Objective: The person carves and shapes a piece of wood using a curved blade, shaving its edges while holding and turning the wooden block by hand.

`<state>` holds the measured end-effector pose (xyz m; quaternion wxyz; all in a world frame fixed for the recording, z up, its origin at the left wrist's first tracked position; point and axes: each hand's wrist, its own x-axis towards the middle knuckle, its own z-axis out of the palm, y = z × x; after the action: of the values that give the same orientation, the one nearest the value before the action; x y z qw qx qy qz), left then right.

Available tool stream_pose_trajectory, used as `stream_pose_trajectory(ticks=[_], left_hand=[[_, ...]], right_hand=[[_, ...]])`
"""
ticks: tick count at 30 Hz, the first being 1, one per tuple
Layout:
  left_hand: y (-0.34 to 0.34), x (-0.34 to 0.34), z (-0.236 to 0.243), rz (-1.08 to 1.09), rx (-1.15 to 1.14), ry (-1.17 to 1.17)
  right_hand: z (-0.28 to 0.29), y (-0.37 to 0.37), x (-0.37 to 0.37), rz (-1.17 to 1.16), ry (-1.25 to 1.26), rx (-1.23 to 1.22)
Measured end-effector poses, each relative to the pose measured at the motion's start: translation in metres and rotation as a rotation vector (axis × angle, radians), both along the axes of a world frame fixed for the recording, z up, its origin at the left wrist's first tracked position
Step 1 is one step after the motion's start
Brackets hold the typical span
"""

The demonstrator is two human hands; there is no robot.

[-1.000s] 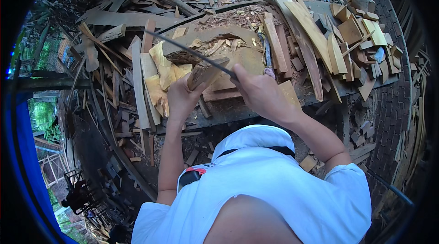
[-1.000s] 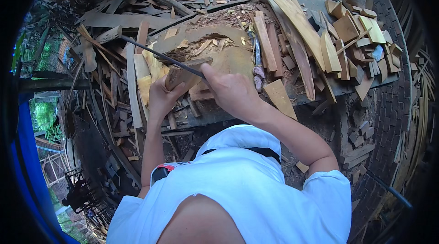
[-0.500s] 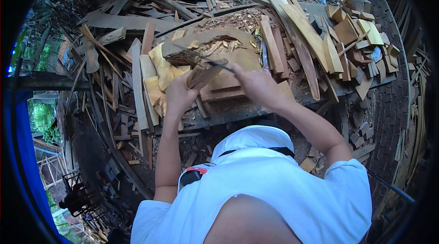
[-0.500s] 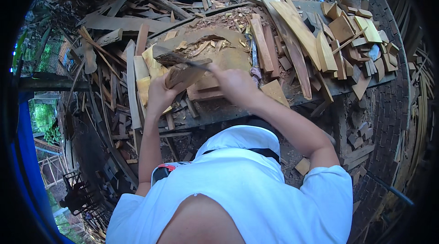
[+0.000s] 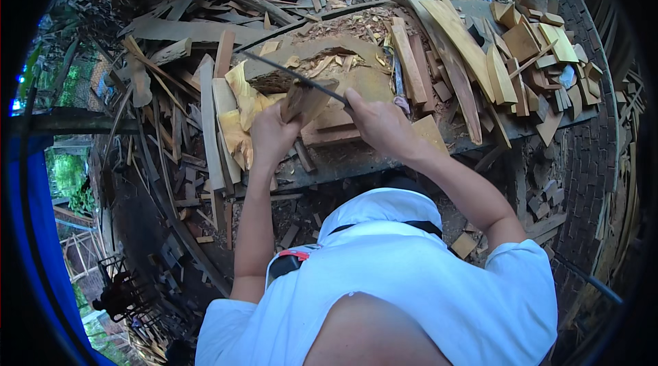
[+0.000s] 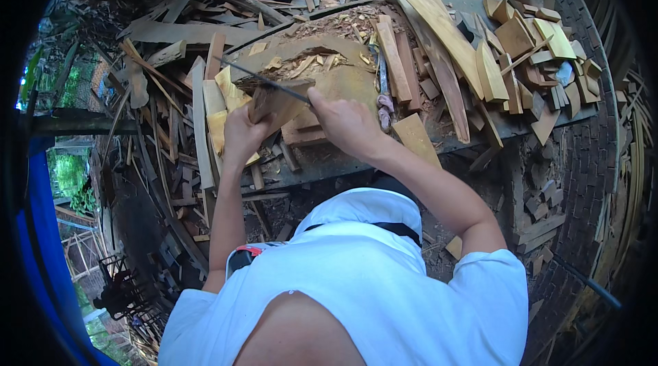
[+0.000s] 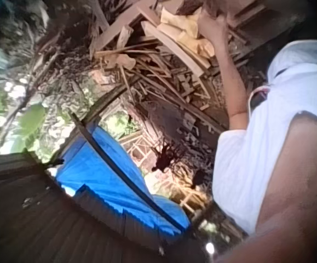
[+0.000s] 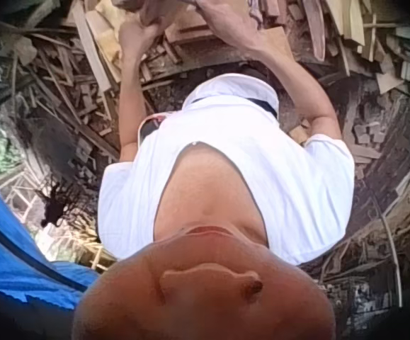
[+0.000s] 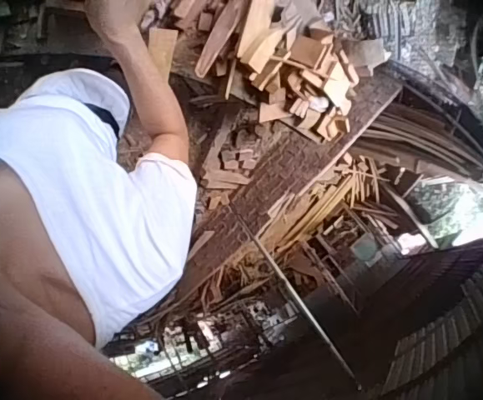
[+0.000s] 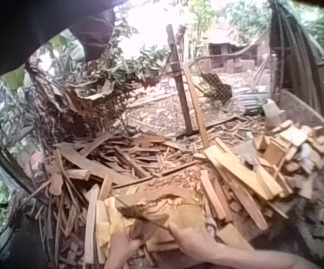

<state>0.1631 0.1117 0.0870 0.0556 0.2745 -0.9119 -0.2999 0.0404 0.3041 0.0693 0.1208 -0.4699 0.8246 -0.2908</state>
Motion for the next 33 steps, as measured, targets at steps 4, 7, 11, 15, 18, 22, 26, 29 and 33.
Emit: stream_pose_trajectory(ticks=[4,7,11,15,18,22,26,29,33], left_hand=[[-0.013,0.001,-0.005,-0.023,0.095,0.057],[-0.011,0.006,-0.007,-0.069,0.14,0.122],[-0.007,0.01,-0.005,-0.051,0.051,0.089],[-0.008,0.015,-0.019,-0.083,0.093,0.203],[-0.003,0.017,-0.01,-0.036,0.144,0.186],[-0.01,0.019,-0.013,-0.014,0.123,0.151],[-0.009,0.016,-0.018,-0.012,0.106,0.188],[-0.003,0.009,-0.01,-0.017,0.141,0.133],[-0.018,0.006,-0.014,-0.028,0.131,0.096]], right_hand=[[0.024,-0.01,0.004,0.011,0.013,-0.067],[0.058,-0.007,0.007,-0.004,0.049,-0.302],[0.044,0.001,0.01,-0.011,0.016,-0.227],[-0.046,0.022,-0.019,-0.015,-0.006,0.088],[-0.025,0.023,-0.017,-0.003,-0.005,0.188],[0.045,0.005,0.006,-0.016,-0.025,-0.096],[0.015,-0.001,0.01,-0.003,0.02,-0.032],[-0.011,0.004,0.003,-0.002,0.033,-0.042],[0.012,-0.009,-0.007,0.046,0.044,-0.089]])
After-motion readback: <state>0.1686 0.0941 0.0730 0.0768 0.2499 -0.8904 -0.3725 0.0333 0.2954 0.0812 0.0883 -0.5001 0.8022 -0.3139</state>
